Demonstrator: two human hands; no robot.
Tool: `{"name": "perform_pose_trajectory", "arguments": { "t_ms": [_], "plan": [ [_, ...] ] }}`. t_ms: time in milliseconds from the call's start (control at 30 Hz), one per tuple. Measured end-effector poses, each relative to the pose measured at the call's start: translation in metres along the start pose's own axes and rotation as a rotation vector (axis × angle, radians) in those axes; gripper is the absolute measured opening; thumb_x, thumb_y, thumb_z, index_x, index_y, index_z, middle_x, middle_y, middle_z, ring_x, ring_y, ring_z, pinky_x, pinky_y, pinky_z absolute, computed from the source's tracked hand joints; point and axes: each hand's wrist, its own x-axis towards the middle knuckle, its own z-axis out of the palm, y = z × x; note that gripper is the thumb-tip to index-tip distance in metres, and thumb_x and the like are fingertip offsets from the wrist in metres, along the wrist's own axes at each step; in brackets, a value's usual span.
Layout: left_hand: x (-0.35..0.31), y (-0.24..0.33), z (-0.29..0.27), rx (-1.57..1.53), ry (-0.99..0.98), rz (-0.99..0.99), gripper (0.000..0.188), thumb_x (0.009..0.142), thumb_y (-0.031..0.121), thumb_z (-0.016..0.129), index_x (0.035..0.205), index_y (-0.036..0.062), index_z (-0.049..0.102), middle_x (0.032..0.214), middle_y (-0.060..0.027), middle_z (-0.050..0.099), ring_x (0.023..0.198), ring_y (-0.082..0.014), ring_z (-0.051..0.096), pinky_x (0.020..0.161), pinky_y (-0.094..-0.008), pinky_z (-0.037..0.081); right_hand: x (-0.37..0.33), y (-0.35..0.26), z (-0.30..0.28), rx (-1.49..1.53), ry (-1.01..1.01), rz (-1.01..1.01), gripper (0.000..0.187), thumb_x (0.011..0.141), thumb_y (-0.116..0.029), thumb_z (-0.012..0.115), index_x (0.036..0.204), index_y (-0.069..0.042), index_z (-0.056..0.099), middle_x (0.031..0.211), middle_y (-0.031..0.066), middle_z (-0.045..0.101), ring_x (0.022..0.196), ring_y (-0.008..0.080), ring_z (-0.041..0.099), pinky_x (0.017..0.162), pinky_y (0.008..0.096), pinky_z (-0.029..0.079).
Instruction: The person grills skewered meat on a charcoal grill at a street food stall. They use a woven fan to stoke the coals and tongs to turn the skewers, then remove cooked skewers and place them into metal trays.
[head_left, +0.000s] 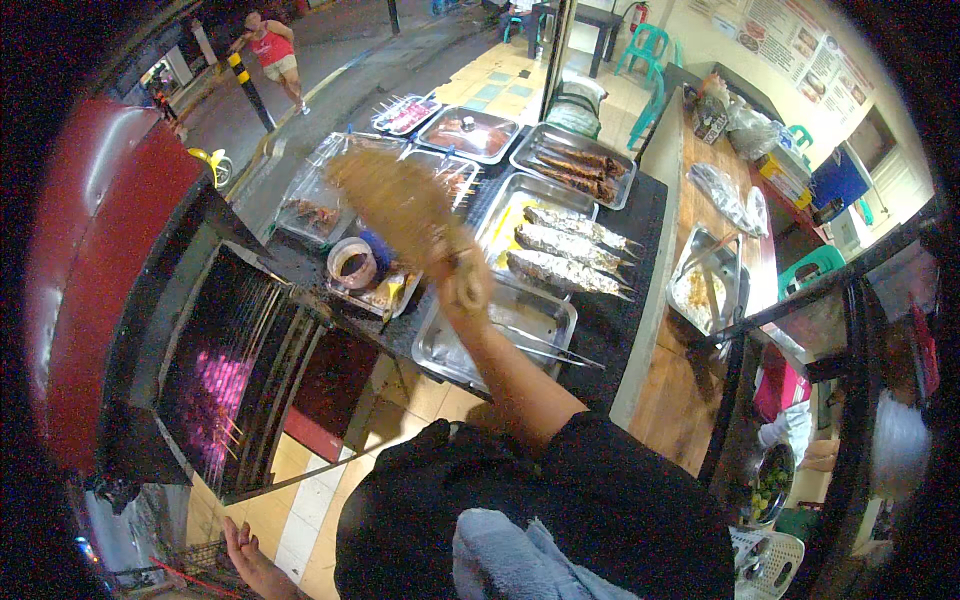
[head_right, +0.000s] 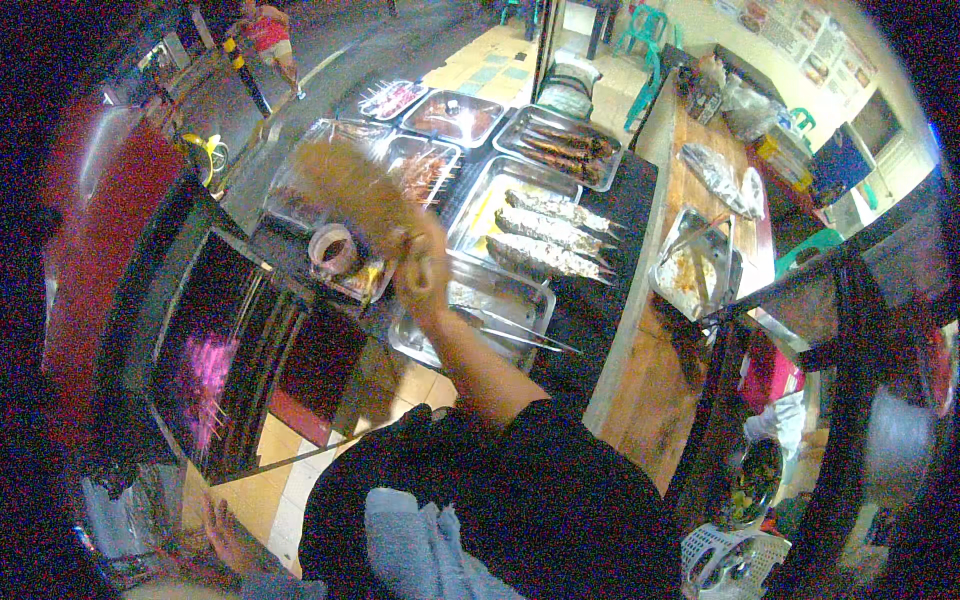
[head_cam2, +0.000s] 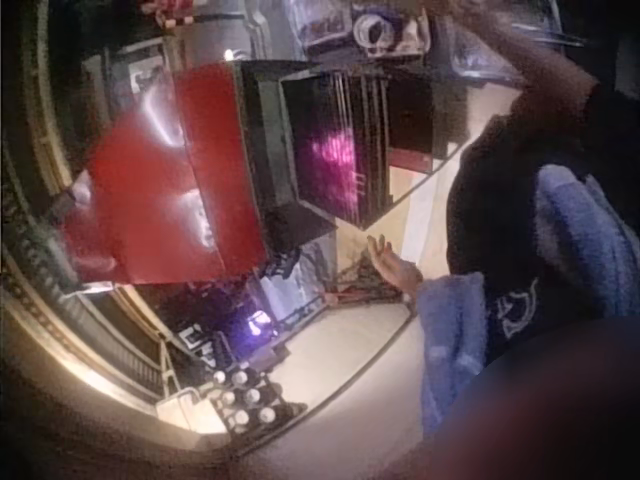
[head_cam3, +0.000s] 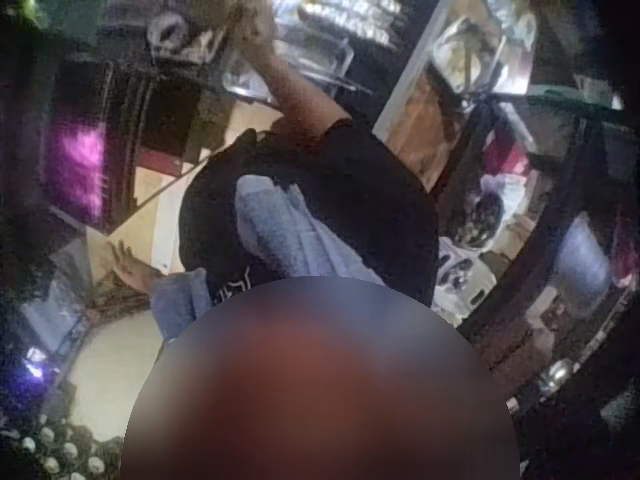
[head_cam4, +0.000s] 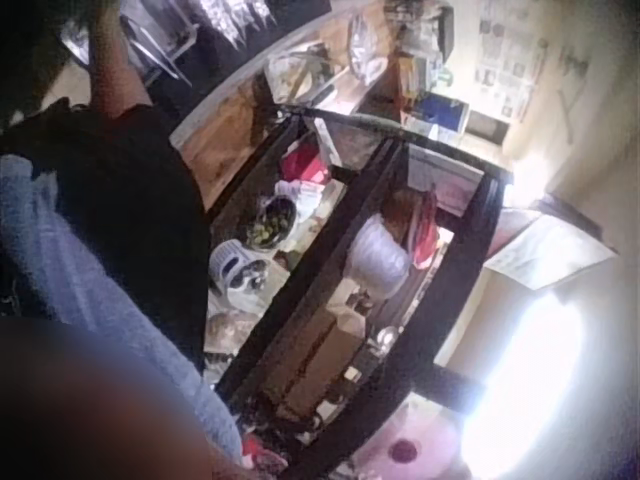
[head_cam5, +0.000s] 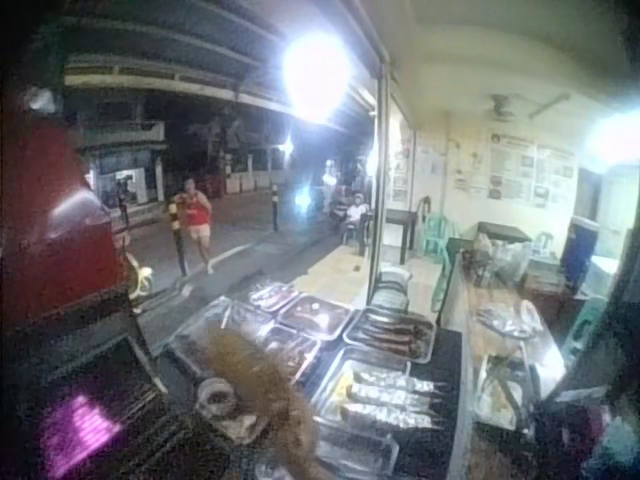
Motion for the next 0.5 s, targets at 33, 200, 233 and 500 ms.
{"name": "perform_pose_trajectory", "arguments": {
  "t_ms": [33,200,233,500],
  "plan": [
    [0.002,-0.002,0.015,0.286,0.074,0.007,0.052,0.111,0.031,0.042,0.152,-0.0022,0.045,0.16,-0.0167,0.045,0.145,-0.0341,0.044,0.121,-0.0451,0.034,0.024,-0.004,-0.004,-0.185,0.22,-0.055,0.028,0.107,-0.028,0.054,0.115,-0.002,0.063,0.1,0.0073,0.064,0.087,0.0238,0.061,0.08,0.0347,0.05],
    [0.023,-0.007,0.1,1.044,0.146,0.166,0.047,0.109,0.023,0.043,0.151,0.0034,0.048,0.162,-0.0152,0.043,0.149,-0.0328,0.04,0.123,-0.0465,0.029,-0.048,-0.038,0.032,0.414,-0.672,0.137,0.031,0.1,-0.02,0.06,0.126,-0.004,0.063,0.111,0.0145,0.069,0.101,0.0303,0.066,0.09,0.0424,0.052],
    [0.029,-0.004,0.117,1.115,0.071,0.216,0.049,0.109,0.029,0.046,0.15,0.0016,0.048,0.16,-0.0181,0.043,0.146,-0.0346,0.042,0.122,-0.0469,0.031,-0.078,-0.042,0.04,0.362,-1.139,-0.091,0.032,0.098,-0.019,0.06,0.126,-0.003,0.063,0.112,0.0172,0.07,0.103,0.0327,0.067,0.091,0.0445,0.052],
    [0.07,-0.004,0.211,1.418,-0.599,0.094,0.091,0.075,0.044,0.088,0.146,0.0015,0.05,0.153,-0.0237,0.049,0.138,-0.0452,0.049,0.115,-0.0512,0.04,-0.15,-0.08,0.106,-0.269,-1.826,-0.062,0.033,0.075,-0.022,0.078,0.107,-0.014,0.075,0.096,0.0205,0.073,0.088,0.0461,0.069,0.079,0.0517,0.055]
  ]
}}
